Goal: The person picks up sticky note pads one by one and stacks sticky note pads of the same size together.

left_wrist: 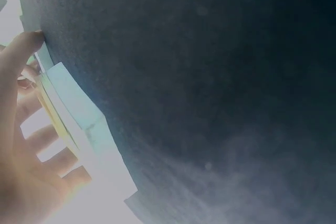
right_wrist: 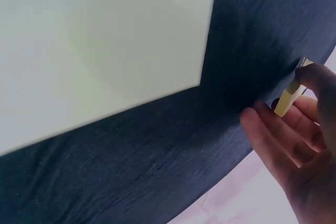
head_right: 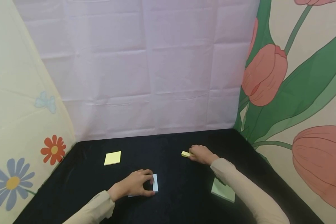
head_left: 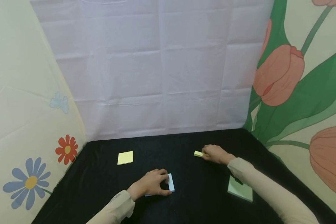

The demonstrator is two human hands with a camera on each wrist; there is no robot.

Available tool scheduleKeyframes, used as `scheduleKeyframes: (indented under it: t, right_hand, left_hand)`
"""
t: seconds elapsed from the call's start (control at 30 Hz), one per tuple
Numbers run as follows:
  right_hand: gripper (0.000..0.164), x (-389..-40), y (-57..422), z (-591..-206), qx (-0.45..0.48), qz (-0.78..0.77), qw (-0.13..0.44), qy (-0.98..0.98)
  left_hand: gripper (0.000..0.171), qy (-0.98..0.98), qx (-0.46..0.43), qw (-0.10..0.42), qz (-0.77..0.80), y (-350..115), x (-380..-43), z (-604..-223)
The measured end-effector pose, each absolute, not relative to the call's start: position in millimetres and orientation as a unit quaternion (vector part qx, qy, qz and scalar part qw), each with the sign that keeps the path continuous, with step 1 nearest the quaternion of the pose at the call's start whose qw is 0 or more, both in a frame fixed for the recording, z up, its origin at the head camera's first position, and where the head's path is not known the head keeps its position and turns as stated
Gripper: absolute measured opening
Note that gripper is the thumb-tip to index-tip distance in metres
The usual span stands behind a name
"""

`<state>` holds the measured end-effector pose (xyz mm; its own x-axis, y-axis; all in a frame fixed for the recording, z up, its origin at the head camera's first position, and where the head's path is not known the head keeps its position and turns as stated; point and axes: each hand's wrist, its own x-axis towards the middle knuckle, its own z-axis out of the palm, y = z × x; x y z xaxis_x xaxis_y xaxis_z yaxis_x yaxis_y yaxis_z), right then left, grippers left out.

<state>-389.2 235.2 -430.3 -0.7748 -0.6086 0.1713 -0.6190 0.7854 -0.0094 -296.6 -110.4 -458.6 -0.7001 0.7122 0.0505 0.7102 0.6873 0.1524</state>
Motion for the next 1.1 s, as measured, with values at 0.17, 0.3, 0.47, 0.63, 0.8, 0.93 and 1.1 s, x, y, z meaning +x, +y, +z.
scheduleKeyframes:
  t: [0.17,0.3,0.47,0.63,0.8,0.93,1.1]
  right_hand:
    - [0.012,-388.0,234.3,-431.2,0.326,0.029,0.091,-0.94]
    - [0.013,-384.4,233.1,-431.2,0.33,0.027,0.099,-0.938]
    - [0.015,-378.3,231.0,-430.2,0.345,0.027,0.112,-0.932]
    - [0.015,-374.8,228.4,-428.9,0.349,0.029,0.117,-0.929]
    - [0.016,-373.3,225.3,-428.3,0.361,0.028,0.121,-0.924]
    - [0.016,-373.7,222.3,-429.1,0.371,0.03,0.117,-0.921]
    - [0.016,-374.4,218.6,-430.4,0.375,0.029,0.114,-0.92]
  left_hand:
    - [0.035,0.918,0.388,0.001,0.082,-110.7,-297.1,-458.1]
    - [0.034,0.918,0.387,0.002,0.085,-110.8,-296.4,-458.5]
    - [0.034,0.918,0.388,0.003,0.085,-110.7,-296.2,-458.7]
    - [0.034,0.918,0.388,0.002,0.084,-110.8,-296.9,-458.2]
    - [0.034,0.918,0.387,0.002,0.085,-111.3,-296.3,-457.6]
    - [0.034,0.918,0.387,0.003,0.085,-111.2,-296.0,-457.8]
    - [0.035,0.919,0.386,0.003,0.083,-110.8,-296.8,-457.7]
